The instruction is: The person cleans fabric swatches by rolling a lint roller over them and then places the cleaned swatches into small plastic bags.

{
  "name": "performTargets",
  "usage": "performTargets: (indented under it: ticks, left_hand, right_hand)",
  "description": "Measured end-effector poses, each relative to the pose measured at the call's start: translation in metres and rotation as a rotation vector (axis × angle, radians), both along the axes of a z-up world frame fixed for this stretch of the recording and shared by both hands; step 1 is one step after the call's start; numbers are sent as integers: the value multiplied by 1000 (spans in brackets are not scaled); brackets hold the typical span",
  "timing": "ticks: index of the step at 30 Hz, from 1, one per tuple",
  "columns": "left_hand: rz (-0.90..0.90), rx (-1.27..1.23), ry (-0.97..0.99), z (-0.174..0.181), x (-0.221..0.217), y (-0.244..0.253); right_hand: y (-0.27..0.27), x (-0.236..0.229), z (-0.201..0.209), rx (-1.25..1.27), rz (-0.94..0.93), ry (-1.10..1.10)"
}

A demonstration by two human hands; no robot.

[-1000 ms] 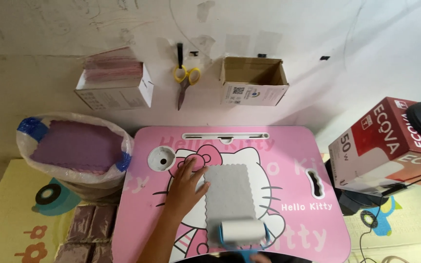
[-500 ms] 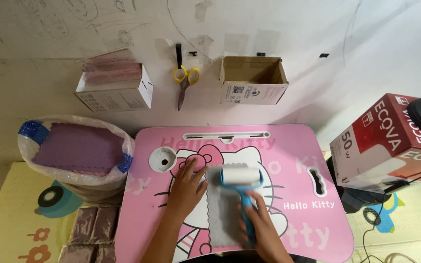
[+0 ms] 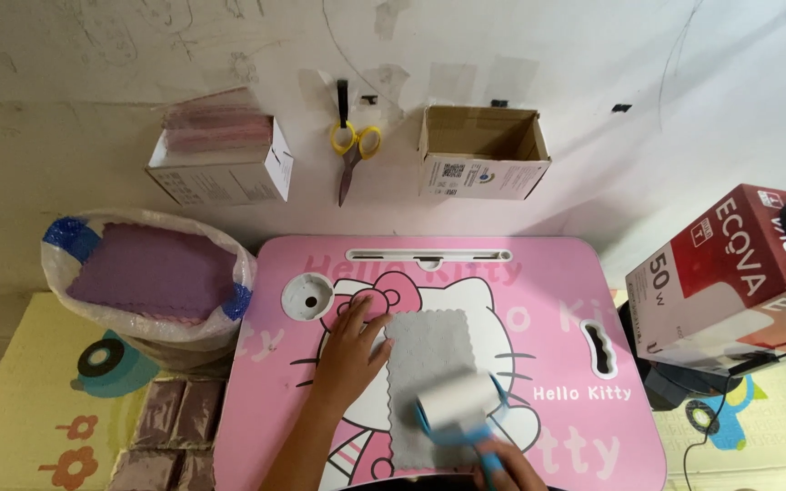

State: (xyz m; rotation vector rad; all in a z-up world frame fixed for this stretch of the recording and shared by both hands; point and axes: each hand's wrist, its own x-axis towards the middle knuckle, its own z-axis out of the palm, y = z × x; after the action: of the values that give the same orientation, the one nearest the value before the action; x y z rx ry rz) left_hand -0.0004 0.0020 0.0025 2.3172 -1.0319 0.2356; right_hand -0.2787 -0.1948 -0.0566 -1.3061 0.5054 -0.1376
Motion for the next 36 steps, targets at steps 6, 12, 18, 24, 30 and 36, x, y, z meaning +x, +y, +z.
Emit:
performTargets:
  ticks: [6,12,18,24,30,36]
  left_hand:
    - [47,-123,-65,-20,6,2]
    - [12,-88,-13,1,0,5]
    - [-11,59,-35,10,-4,3]
    - [16,75,-57,-1,-3,2]
    - [18,73,-67,4,-6,2]
    - [35,37,-98,0,-5,2]
  right_hand:
    - [23,122,142,-101,216,223]
    - [23,134,149,-57,223,236]
    - [49,38,73,-165,-258,256]
    - [51,41,73,-47,-254,260]
    - [51,53,73,95,-252,238]
    - [28,108,107,312,-67,97]
